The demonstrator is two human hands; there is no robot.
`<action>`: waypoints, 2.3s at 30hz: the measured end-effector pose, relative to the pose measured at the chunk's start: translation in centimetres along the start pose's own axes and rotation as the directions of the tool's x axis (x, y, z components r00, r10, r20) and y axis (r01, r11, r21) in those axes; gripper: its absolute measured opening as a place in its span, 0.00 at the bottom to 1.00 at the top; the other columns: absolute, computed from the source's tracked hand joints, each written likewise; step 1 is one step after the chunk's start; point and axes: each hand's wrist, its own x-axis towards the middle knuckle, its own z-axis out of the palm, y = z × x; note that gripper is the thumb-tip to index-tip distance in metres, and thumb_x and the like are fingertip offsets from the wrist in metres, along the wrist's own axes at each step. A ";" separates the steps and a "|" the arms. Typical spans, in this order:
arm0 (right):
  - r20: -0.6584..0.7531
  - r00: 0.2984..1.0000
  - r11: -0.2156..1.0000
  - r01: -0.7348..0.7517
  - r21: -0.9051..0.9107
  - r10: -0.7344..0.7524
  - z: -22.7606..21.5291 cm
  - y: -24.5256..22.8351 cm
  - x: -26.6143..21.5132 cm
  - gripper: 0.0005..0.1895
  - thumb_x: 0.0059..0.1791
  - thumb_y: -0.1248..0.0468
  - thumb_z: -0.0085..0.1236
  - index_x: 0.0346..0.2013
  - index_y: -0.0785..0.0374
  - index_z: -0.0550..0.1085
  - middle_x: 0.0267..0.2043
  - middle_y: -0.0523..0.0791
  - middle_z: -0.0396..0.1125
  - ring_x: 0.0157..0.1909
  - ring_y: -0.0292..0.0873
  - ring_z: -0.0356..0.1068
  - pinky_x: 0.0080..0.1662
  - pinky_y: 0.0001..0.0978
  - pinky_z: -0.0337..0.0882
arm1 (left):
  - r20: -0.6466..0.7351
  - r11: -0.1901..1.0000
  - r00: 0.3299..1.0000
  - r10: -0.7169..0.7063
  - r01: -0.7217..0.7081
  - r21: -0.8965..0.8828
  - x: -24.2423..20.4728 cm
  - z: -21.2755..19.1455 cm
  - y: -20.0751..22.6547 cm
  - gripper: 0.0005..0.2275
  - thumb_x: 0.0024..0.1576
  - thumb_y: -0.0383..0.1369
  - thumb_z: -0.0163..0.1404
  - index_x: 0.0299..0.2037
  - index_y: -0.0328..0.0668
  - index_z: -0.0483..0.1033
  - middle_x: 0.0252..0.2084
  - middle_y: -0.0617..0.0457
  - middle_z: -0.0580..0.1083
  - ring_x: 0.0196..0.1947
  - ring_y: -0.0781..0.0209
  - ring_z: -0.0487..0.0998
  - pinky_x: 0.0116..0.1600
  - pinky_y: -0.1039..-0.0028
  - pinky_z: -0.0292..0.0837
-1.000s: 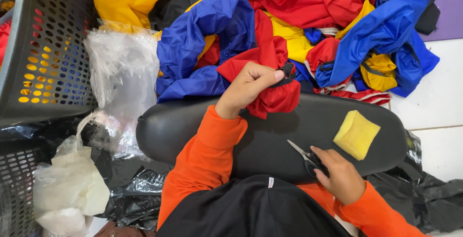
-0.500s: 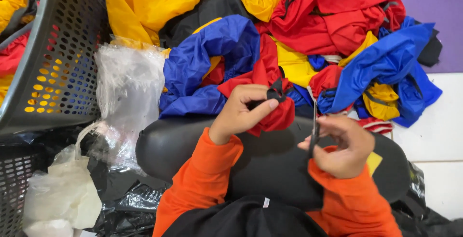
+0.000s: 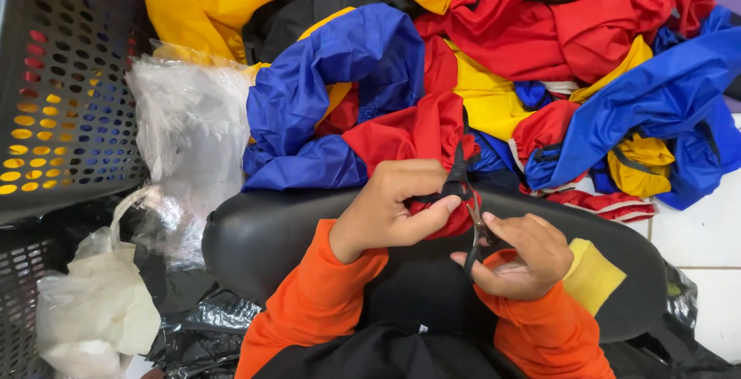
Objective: Wiping a yellow fabric item with a sponge, folding it, placing it in a plastic bag, and trimming excess threads from a red fabric item with scissors.
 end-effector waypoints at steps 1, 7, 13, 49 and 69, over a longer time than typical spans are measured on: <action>0.009 1.000 1.000 -0.004 -0.012 0.005 0.1 0.0 -0.1 0.29 0.29 0.62 0.78 0.41 0.71 0.77 0.24 0.43 0.72 0.24 0.37 0.66 0.32 0.26 0.65 | -0.001 1.000 1.000 0.002 -0.002 0.002 0.0 -0.1 0.1 0.01 0.54 0.20 0.50 0.32 0.31 0.73 0.28 0.51 0.69 0.24 0.62 0.63 0.30 0.75 0.59; 0.014 1.000 1.000 -0.008 -0.025 0.008 -0.2 0.3 -0.2 0.29 0.29 0.61 0.78 0.41 0.69 0.78 0.25 0.44 0.73 0.23 0.37 0.67 0.33 0.26 0.64 | 0.022 0.999 0.999 -0.029 0.028 0.024 0.2 0.0 0.0 0.01 0.54 0.20 0.51 0.33 0.31 0.75 0.28 0.51 0.70 0.24 0.61 0.64 0.31 0.75 0.60; 0.029 0.999 0.999 -0.035 0.011 0.035 -0.5 0.0 0.0 0.29 0.29 0.63 0.78 0.41 0.70 0.78 0.26 0.44 0.73 0.24 0.36 0.67 0.32 0.25 0.64 | -0.001 0.999 1.000 0.022 -0.022 0.048 0.2 0.2 -0.4 0.01 0.53 0.19 0.51 0.33 0.30 0.74 0.29 0.50 0.69 0.25 0.61 0.64 0.31 0.74 0.60; 0.021 0.994 0.955 0.111 -0.276 -0.110 0.0 0.0 0.0 0.25 0.37 0.66 0.80 0.43 0.76 0.79 0.28 0.47 0.74 0.23 0.40 0.63 0.31 0.30 0.59 | -0.124 0.982 0.992 0.036 -0.013 0.186 0.2 0.5 -0.8 0.03 0.51 0.22 0.54 0.26 0.32 0.74 0.20 0.54 0.64 0.18 0.64 0.58 0.25 0.74 0.52; -0.120 0.977 0.972 0.153 -0.177 -0.176 1.0 1.1 0.2 0.14 0.45 0.64 0.70 0.39 0.73 0.83 0.22 0.48 0.68 0.19 0.45 0.65 0.27 0.33 0.68 | -0.176 0.992 0.982 0.071 -0.051 0.118 0.2 0.6 -2.5 0.14 0.58 0.27 0.53 0.19 0.41 0.68 0.15 0.52 0.62 0.14 0.60 0.63 0.22 0.76 0.59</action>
